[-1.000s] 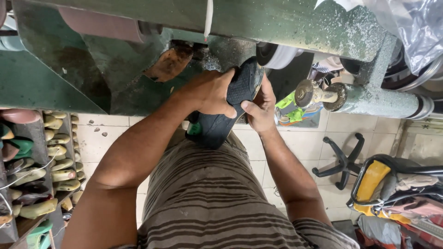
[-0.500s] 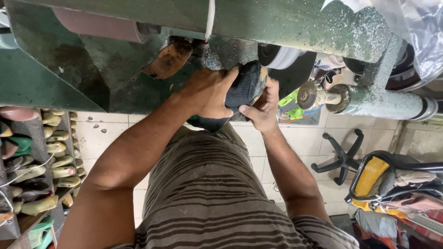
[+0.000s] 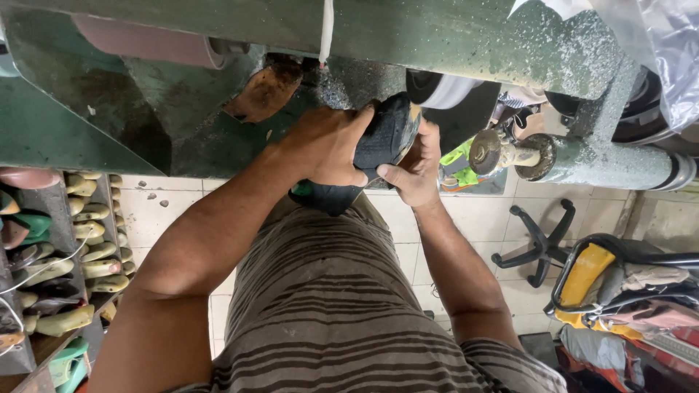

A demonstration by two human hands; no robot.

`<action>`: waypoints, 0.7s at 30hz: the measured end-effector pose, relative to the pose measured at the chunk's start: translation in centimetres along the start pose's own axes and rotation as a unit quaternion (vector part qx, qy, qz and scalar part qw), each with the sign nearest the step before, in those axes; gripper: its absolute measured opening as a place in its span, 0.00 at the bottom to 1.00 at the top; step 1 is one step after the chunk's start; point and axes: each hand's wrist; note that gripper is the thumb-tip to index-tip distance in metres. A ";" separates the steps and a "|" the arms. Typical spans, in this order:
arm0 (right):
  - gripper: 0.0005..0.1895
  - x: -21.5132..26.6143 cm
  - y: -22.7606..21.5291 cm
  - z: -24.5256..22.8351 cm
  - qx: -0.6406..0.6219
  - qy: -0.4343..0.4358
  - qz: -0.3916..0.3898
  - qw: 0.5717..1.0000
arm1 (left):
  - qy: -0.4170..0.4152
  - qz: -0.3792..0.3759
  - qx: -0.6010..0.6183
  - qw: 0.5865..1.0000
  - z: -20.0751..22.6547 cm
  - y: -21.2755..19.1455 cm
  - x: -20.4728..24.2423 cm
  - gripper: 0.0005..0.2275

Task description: A person sands the sole of a black shoe using a stationary sanding machine to smooth the edges and surface.

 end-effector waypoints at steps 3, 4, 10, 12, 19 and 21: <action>0.41 -0.3 0.4 -0.1 0.022 -0.001 0.005 1.000 | -0.005 -0.006 0.020 1.000 -0.3 0.0 -0.1 0.43; 0.41 -0.3 0.5 0.0 0.022 -0.001 0.006 1.000 | -0.005 -0.007 0.020 1.000 -0.2 -0.2 -0.1 0.43; 0.41 -0.1 0.8 0.3 0.009 0.020 0.049 0.999 | -0.043 -0.063 0.087 0.993 1.4 -2.3 0.4 0.39; 0.38 -0.7 1.5 -0.1 0.019 0.026 0.058 0.998 | -0.054 -0.063 0.101 0.991 1.8 -2.9 0.5 0.35; 0.36 -0.6 1.0 0.5 0.033 0.039 0.074 0.996 | -0.073 -0.078 0.150 0.983 2.2 -3.6 0.5 0.33; 0.38 -0.4 0.6 0.7 0.028 0.031 0.058 0.997 | -0.079 -0.080 0.136 0.984 2.5 -3.7 0.7 0.34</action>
Point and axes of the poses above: each hand's wrist, its own x-axis away from the middle knuckle, its own y-axis out of the palm, z = x × y, and after that the axes turned 6 degrees about -y, right-handed
